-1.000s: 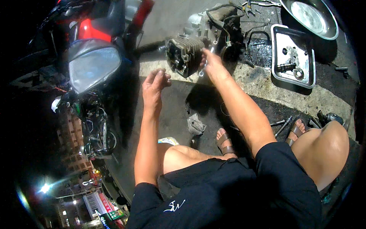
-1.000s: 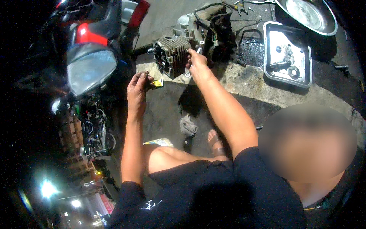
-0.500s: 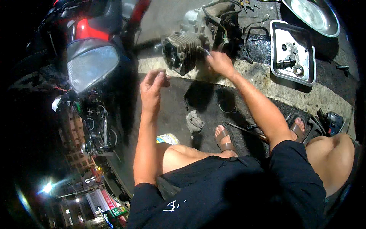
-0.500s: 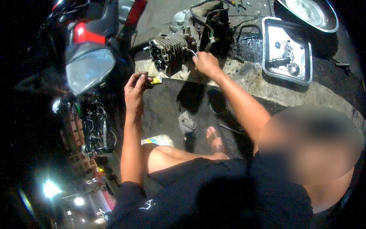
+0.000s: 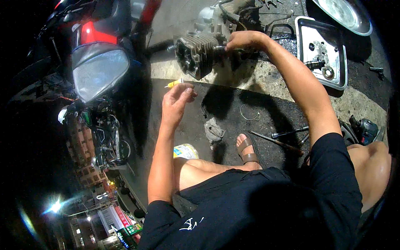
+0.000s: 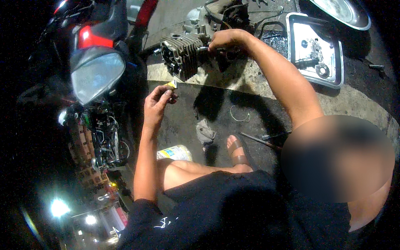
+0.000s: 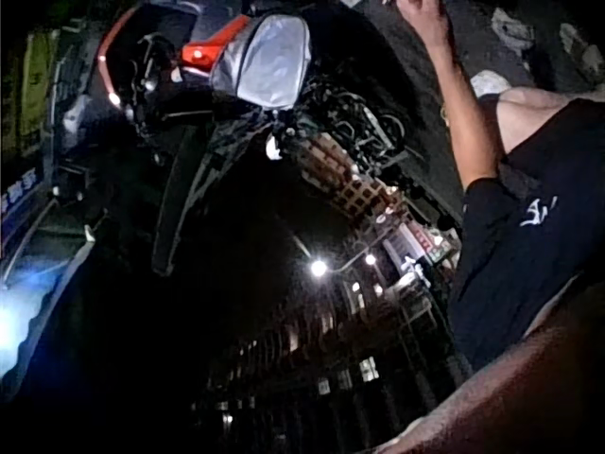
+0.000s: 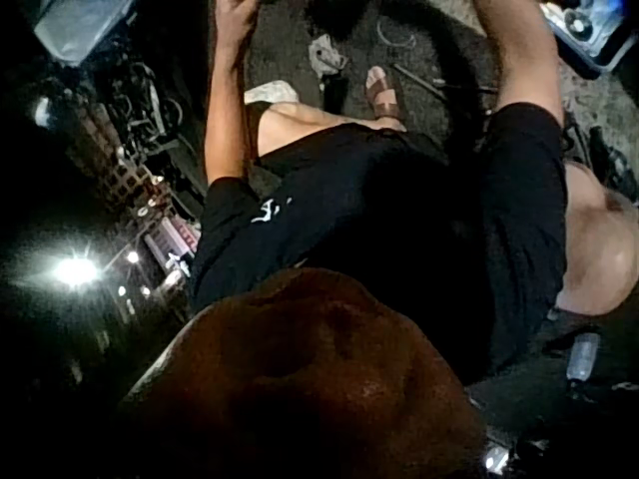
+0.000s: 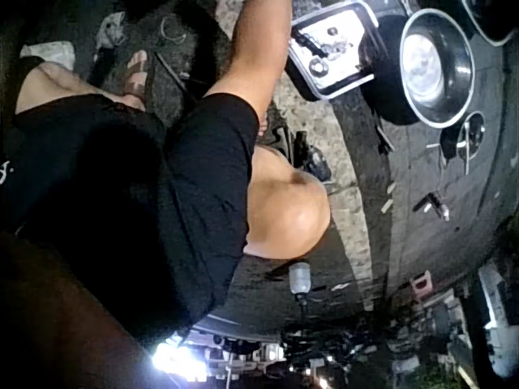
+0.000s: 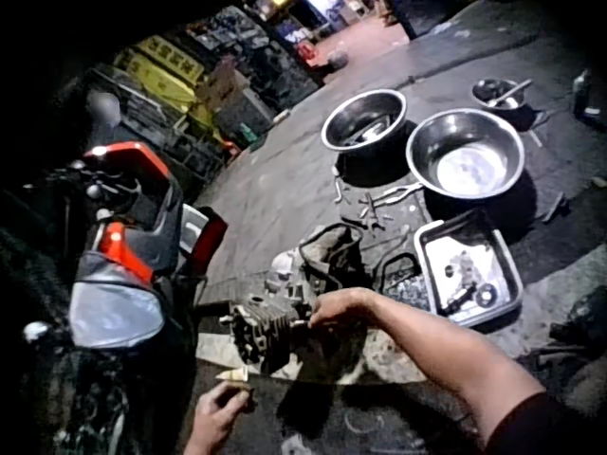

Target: The person disassembles and reassembles parts of a motorcycle engine on the ground, using an electric drill, a wrench, and a cloth to clean components.

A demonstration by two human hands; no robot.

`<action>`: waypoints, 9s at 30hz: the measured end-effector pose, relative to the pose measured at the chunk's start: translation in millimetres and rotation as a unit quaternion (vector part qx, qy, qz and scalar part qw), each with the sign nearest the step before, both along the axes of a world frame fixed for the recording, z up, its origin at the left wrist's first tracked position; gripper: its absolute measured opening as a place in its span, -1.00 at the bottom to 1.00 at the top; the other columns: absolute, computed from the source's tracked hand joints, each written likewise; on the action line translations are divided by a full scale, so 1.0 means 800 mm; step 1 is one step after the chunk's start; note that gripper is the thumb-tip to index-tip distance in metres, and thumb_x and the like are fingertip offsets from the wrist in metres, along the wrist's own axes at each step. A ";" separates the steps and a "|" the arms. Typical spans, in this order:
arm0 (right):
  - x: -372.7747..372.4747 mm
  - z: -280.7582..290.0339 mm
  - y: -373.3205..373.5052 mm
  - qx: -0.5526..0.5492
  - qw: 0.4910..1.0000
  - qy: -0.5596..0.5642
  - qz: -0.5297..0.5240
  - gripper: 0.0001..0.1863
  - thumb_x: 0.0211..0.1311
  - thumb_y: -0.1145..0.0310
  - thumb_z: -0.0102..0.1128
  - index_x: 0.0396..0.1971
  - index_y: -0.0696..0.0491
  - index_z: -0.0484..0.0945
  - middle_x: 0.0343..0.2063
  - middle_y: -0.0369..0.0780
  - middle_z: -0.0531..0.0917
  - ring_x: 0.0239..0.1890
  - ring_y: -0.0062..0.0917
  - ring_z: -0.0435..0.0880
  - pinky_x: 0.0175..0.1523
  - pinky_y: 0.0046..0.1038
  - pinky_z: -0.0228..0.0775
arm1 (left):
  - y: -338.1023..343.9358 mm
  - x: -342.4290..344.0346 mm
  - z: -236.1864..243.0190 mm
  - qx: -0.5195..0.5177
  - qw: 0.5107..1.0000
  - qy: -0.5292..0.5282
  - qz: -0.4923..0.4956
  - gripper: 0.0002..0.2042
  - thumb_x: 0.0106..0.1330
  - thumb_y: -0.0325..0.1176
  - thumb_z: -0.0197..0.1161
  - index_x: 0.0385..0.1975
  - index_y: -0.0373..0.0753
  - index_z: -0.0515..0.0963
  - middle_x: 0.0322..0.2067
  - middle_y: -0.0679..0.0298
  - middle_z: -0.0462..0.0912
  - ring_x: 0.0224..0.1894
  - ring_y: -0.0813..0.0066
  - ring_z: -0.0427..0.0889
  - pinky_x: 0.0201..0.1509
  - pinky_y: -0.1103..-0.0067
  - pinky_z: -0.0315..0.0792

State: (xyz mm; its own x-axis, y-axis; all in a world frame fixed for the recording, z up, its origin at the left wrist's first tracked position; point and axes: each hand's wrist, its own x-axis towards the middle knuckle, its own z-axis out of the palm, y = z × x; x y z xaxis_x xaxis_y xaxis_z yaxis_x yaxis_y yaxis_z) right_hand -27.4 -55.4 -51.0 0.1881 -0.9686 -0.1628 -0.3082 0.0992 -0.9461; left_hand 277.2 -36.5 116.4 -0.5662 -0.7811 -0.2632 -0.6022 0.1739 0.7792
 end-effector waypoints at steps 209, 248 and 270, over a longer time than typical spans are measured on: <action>-0.004 -0.019 0.005 -0.056 0.998 -0.014 0.001 -0.68 0.04 0.25 0.12 -0.35 0.20 0.65 -0.60 -0.13 0.63 -0.54 -0.38 0.60 -0.36 -0.32 0.41 | -0.090 -0.159 -0.074 -0.521 0.760 -0.329 -0.205 -0.32 -0.09 -0.23 0.49 0.12 -0.20 0.43 0.21 0.10 0.36 0.33 0.00 0.19 0.38 0.22 0.09; -0.002 -0.030 -0.014 -0.150 0.988 -0.026 0.019 -0.68 0.06 0.27 0.11 -0.36 0.23 0.63 -0.54 -0.08 0.67 -0.48 -0.35 0.66 -0.34 -0.31 0.46 | -0.082 -0.172 -0.081 -0.535 0.766 -0.306 -0.182 -0.41 -0.15 -0.32 0.47 -0.02 -0.28 0.48 0.09 0.08 0.45 0.21 0.02 0.30 0.34 0.26 0.16; 0.052 -0.084 0.022 -0.120 0.984 -0.107 -0.082 -0.67 0.14 0.20 0.11 -0.32 0.18 0.61 -0.47 -0.06 0.67 -0.40 -0.23 0.65 -0.22 -0.23 0.47 | -0.078 -0.167 -0.084 -0.539 0.768 -0.291 -0.187 -0.41 -0.14 -0.30 0.48 -0.02 -0.30 0.48 0.09 0.06 0.45 0.22 -0.01 0.29 0.34 0.23 0.13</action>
